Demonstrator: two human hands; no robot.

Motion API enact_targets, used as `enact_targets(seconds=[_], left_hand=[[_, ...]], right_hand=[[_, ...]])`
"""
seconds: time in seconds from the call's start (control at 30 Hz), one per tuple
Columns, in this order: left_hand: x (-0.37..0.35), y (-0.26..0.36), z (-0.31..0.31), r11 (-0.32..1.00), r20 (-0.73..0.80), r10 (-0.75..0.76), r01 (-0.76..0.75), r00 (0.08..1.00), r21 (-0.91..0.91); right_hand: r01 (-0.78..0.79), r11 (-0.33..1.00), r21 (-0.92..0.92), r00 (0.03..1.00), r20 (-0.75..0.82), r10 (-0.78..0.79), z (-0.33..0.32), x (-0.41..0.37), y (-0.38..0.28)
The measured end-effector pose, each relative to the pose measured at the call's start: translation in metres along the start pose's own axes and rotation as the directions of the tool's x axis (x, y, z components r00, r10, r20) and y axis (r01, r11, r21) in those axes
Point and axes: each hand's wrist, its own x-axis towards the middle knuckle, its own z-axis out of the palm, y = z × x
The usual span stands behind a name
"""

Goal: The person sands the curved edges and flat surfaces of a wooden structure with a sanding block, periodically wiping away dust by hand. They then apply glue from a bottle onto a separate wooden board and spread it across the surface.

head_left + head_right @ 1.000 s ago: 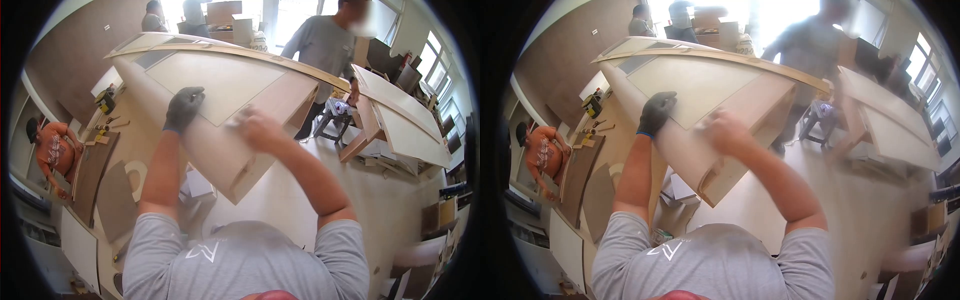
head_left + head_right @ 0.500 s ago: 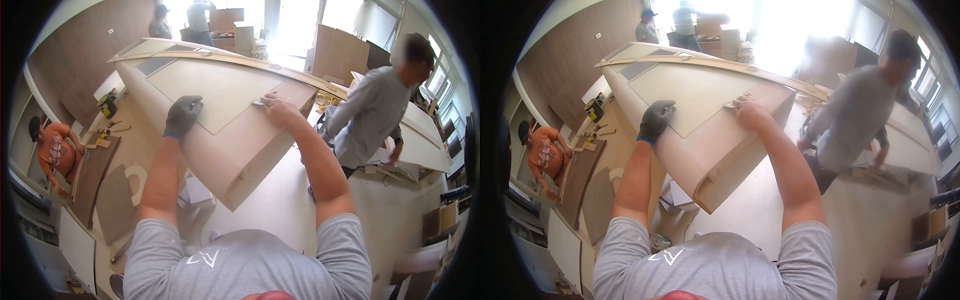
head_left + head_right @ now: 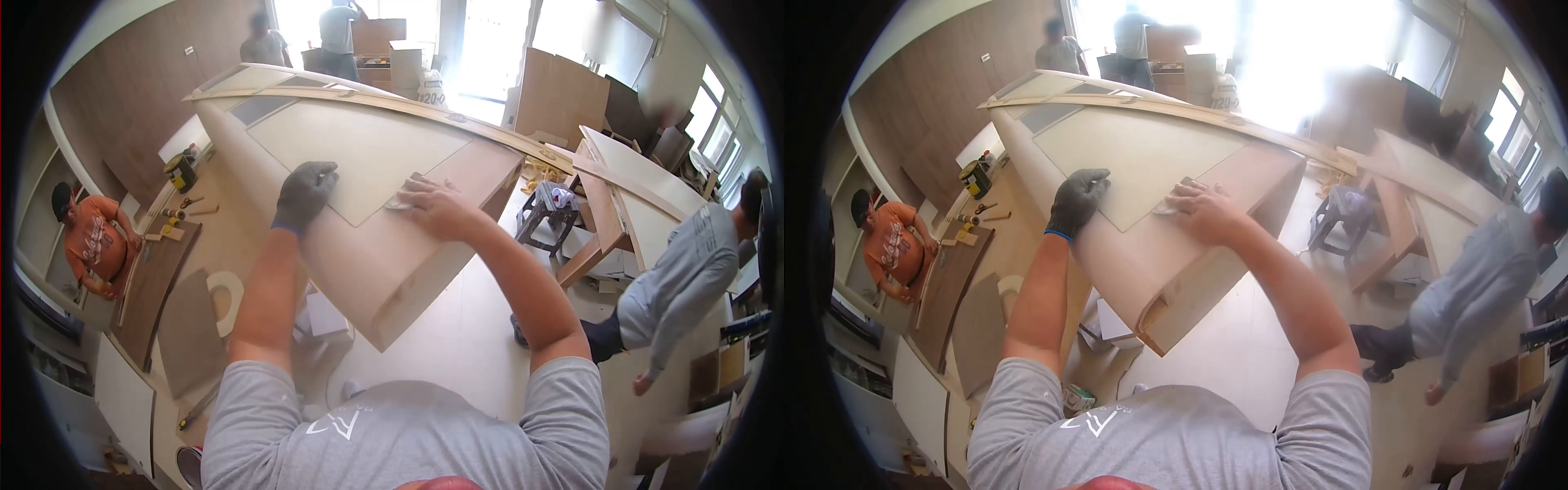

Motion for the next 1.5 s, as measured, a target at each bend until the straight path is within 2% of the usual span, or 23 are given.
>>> enact_targets(seconds=[0.07,0.1,0.2,0.23,0.27,0.33,0.43,0.5,0.57,0.63,0.73,0.77,0.8,0.83,0.87,0.93,1.0,1.07,1.13,1.2,1.3,1.37,1.5], left_hand=[[-0.006,-0.002,0.002,0.999,0.010,-0.035,0.035,0.999,-0.022],[-0.005,0.002,-0.001,0.998,0.014,-0.053,0.053,0.999,-0.026],[-0.006,0.007,-0.003,0.999,0.007,-0.039,0.038,0.999,0.014],[-0.004,0.007,-0.004,0.999,0.001,-0.016,0.016,1.000,0.035],[-0.003,0.004,-0.003,1.000,-0.001,-0.003,0.003,1.000,0.021],[-0.004,-0.005,0.001,1.000,-0.002,0.021,-0.022,1.000,-0.010],[-0.007,0.005,0.000,0.999,0.006,-0.017,0.017,1.000,-0.042],[-0.007,0.006,-0.001,0.998,0.006,-0.034,0.034,0.999,-0.051],[-0.007,0.002,0.000,0.998,-0.003,-0.027,0.027,1.000,-0.059],[-0.005,-0.004,0.004,0.995,-0.022,-0.006,0.003,1.000,-0.102],[-0.005,-0.002,0.001,0.998,-0.017,0.039,-0.039,0.999,-0.044],[-0.006,0.001,-0.002,0.999,-0.013,0.047,-0.047,0.999,-0.002],[-0.007,0.004,-0.003,0.999,-0.029,0.036,-0.035,0.999,0.017],[-0.008,0.012,-0.005,1.000,-0.013,0.004,-0.004,1.000,0.014],[-0.009,0.017,-0.008,1.000,0.005,-0.023,0.023,1.000,0.010],[-0.009,0.014,-0.007,0.998,0.030,-0.057,0.057,0.998,0.007],[-0.009,0.009,-0.005,0.998,0.029,-0.070,0.070,0.997,0.009],[-0.006,0.007,-0.003,0.998,-0.004,-0.061,0.061,0.998,0.020],[-0.003,0.006,-0.003,0.999,-0.009,-0.032,0.032,0.999,0.031],[-0.003,0.005,-0.003,0.998,0.004,-0.008,0.008,1.000,0.059],[-0.005,0.008,-0.004,0.993,0.032,0.017,-0.021,0.999,0.115],[-0.013,0.020,-0.008,0.989,0.047,0.015,-0.022,0.999,0.144],[-0.015,0.017,-0.005,0.993,-0.018,0.019,-0.016,1.000,0.120]], right_hand=[[-0.099,0.995,-0.013,0.995,0.005,0.099,-0.007,0.011,0.027],[-0.072,0.994,-0.078,0.997,-0.016,0.071,-0.006,0.022,0.055],[-0.210,0.972,-0.102,0.977,-0.055,0.205,0.002,0.034,0.065],[0.003,0.983,-0.183,1.000,-0.010,-0.005,0.012,0.032,0.057],[-0.059,0.997,-0.050,0.998,-0.041,0.057,0.012,0.020,0.028],[0.024,1.000,-0.007,0.999,-0.045,-0.025,0.010,0.003,0.006],[-0.095,0.995,0.019,0.995,-0.041,0.096,0.010,0.015,0.058],[-0.221,0.975,0.008,0.972,-0.078,0.221,0.006,0.029,0.118],[-0.335,0.942,-0.013,0.939,-0.090,0.332,0.000,0.033,0.130],[-0.434,0.900,-0.048,0.900,-0.081,0.429,-0.016,0.032,0.115],[-0.253,0.967,0.014,0.965,-0.066,0.253,-0.013,0.017,0.078],[-0.217,0.976,-0.008,0.975,-0.056,0.217,-0.012,0.017,0.087],[-0.141,0.989,-0.044,0.988,-0.071,0.138,0.003,0.028,0.126],[-0.250,0.968,-0.018,0.964,-0.103,0.247,-0.006,0.027,0.137],[-0.269,0.955,-0.128,0.958,-0.140,0.251,-0.007,0.024,0.152],[-0.359,0.933,0.029,0.898,-0.260,0.354,-0.008,0.016,0.143],[-0.263,0.951,-0.164,0.957,-0.169,0.235,-0.020,0.006,0.105],[-0.257,0.964,-0.064,0.955,-0.170,0.243,-0.003,0.018,0.081],[-0.200,0.980,0.024,0.975,-0.092,0.201,-0.005,0.009,0.042],[-0.134,0.991,0.027,0.990,-0.028,0.135,0.001,0.004,0.011],[-0.056,0.996,0.076,0.997,-0.054,0.060,0.010,-0.015,-0.026],[-0.089,0.994,0.062,0.993,-0.078,0.093,0.010,-0.022,-0.029],[-0.214,0.977,-0.003,0.974,-0.077,0.213,0.000,-0.010,-0.028]])
